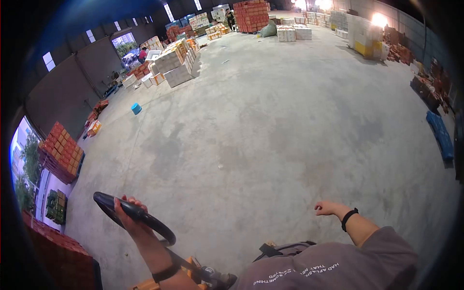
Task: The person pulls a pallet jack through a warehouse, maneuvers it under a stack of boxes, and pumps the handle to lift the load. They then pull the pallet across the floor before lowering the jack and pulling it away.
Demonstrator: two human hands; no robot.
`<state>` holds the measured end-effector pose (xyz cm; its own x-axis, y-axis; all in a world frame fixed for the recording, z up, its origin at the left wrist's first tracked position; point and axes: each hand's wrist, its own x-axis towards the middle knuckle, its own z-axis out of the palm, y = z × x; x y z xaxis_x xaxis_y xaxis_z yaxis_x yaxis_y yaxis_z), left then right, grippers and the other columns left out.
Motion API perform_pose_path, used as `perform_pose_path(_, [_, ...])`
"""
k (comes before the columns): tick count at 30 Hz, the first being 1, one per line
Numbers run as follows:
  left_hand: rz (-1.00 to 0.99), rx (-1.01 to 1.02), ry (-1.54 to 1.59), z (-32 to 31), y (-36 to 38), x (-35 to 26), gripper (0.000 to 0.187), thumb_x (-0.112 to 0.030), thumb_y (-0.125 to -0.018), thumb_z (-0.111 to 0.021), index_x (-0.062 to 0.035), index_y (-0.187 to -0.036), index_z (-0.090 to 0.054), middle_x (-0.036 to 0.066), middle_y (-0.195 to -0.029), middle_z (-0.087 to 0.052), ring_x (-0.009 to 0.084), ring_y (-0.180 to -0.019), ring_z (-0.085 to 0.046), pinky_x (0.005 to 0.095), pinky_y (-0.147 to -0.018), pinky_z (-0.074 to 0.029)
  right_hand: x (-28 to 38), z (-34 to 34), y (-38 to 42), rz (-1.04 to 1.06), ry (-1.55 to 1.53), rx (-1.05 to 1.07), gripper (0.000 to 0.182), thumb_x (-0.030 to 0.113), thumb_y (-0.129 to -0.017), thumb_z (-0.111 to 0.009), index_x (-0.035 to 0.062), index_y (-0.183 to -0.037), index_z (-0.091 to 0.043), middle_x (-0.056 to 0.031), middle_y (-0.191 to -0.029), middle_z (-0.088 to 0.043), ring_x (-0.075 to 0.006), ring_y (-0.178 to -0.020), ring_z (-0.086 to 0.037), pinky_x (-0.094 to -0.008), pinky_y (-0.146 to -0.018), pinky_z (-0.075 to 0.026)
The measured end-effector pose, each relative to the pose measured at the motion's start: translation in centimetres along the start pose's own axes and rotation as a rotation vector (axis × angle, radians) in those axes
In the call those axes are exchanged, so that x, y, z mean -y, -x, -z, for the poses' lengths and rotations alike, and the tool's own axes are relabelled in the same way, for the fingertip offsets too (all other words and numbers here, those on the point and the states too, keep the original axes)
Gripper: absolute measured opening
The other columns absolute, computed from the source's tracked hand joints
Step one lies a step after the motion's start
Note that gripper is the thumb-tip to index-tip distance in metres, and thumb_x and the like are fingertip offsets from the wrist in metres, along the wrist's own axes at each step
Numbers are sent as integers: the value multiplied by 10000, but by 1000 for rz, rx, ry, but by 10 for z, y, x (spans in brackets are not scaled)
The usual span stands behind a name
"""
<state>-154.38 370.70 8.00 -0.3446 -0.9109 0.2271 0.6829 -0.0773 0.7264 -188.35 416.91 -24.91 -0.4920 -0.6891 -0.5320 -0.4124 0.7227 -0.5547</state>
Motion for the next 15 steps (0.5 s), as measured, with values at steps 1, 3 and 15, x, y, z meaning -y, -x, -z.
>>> perform_pose_path(1, [-14,-40,-20,-11,-6,6,324,-377,-884,-573,-85,-1018,-525,47,-753,-563,147,-632,-592,252,-506,-491,-7,8,-4,-36,50,34,457,323,-764,-668,65,-1131,-580,-133,-1007,-650,-269,-924,-613,-362,-802,-485])
perform_pose_path(3, [-38,-70,-39,-17,-24,11,336,-381,-885,-573,-86,-1035,-517,47,-754,-561,145,-627,-591,253,-500,-490,-22,19,-11,-121,35,85,472,323,-767,-677,70,-1149,-565,-125,-1005,-647,-244,-928,-607,-348,-805,-481])
perform_pose_path(15, [-195,-411,-675,-84,8,32,532,-307,-905,-577,-77,-1337,-366,-8,-683,-441,71,-519,-413,221,-478,-382,-26,207,-239,146,114,117,470,332,-752,-672,66,-1128,-580,-133,-1004,-653,-267,-917,-617,-362,-798,-487])
